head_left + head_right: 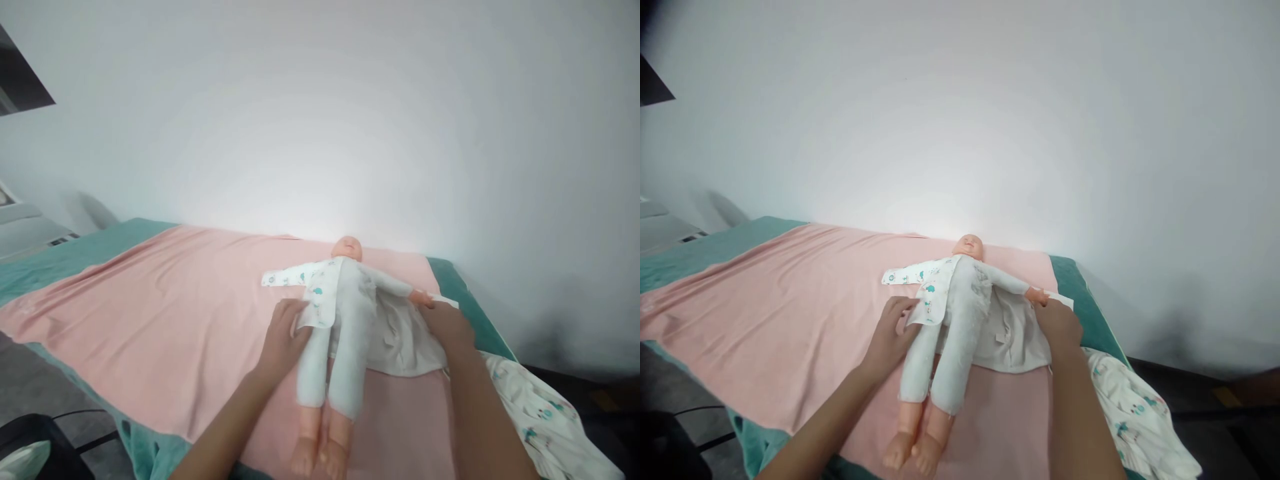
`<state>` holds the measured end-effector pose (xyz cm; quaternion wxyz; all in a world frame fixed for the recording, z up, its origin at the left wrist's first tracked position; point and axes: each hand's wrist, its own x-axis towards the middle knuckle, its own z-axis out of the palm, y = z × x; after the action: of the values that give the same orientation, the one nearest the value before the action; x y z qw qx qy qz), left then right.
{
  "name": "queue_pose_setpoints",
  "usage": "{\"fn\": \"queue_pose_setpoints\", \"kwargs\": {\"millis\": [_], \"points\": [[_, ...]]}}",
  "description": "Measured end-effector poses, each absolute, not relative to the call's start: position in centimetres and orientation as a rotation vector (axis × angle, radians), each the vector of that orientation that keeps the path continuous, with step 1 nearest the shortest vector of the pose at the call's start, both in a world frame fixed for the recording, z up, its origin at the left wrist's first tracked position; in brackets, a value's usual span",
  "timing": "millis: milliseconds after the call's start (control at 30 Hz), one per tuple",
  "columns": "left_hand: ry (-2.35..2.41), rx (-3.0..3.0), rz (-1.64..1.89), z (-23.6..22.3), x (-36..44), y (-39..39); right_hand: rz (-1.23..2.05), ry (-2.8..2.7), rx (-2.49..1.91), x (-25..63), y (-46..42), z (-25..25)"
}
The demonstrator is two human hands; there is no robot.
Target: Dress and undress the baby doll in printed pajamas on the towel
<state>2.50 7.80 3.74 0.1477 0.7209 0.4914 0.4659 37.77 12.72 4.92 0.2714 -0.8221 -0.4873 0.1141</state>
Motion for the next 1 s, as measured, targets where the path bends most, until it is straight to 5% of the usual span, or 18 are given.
{"fn": "queue_pose_setpoints", "kwargs": {"millis": [400,633,833,1000], "points": [[1.099,2.768,0.756,7.7,4.2,8.2,0.413,-1.526,-2.339,37.5,13.2,4.0],[1.161,2.857,0.861,11.1,13.5,13.6,0.560,-1.547,-1.978,38.0,14.3,2.9],[1.034,3.075,0.220,8.6,24.3,17.7,0.724,-1.605,-1.770,39.2,14.4,2.5],[1.141,3.008,0.029,6.4,27.6,19.6,0.850,-1.657,-1.483,39.7,14.0,3.4]]}}
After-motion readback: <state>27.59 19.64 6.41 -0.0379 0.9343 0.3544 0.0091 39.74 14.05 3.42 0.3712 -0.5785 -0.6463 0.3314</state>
